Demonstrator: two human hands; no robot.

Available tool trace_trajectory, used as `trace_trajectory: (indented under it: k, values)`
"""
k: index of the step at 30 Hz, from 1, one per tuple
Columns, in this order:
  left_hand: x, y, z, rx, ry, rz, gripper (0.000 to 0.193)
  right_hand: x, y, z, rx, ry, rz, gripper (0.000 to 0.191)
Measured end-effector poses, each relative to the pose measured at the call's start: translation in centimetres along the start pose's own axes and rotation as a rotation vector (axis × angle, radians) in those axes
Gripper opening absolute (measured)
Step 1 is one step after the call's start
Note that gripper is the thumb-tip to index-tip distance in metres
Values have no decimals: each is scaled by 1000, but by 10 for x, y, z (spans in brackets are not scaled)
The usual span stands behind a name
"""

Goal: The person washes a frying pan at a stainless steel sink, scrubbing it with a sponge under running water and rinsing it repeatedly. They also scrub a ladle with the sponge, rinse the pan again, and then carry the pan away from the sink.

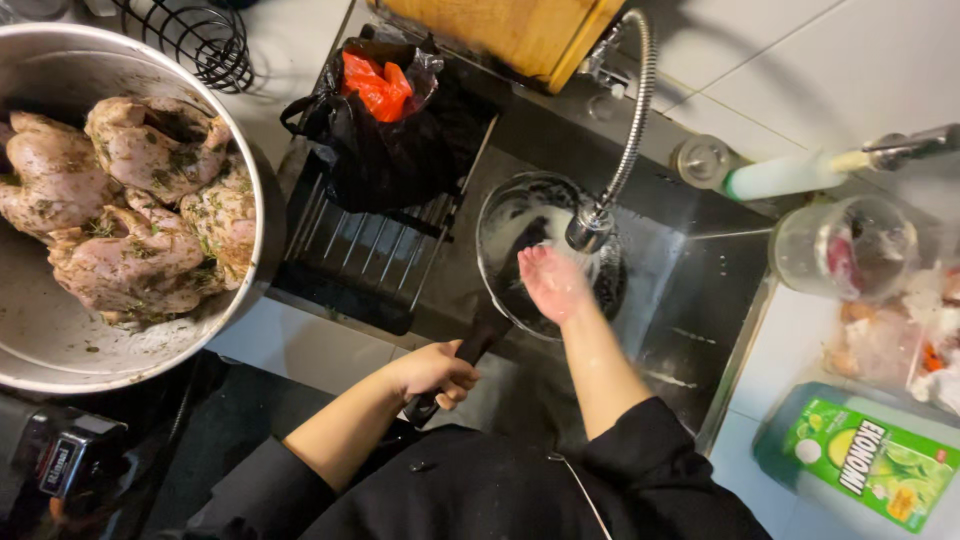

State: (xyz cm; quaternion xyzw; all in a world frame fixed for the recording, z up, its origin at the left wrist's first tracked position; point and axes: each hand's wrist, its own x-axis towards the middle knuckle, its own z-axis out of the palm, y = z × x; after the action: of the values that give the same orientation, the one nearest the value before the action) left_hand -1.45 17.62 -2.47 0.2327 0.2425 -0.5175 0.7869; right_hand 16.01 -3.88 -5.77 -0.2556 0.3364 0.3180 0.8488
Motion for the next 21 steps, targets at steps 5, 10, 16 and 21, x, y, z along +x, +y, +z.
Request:
trace_trajectory:
  k: [5, 10, 16, 21]
  values:
    - [5, -2, -7, -42, -64, -5, 31, 22, -6, 2, 206, -275, 175, 22]
    - [16, -5, -3, 10, 57, 6, 26, 6, -38, 18, -6, 27, -355, 9]
    - [50, -8, 0, -97, 35, 23, 31, -47, -70, 57, -733, -337, -801, 31]
    - [67, -6, 3, -162, 7, 46, 30, -53, -71, 67, -1183, -315, -693, 16]
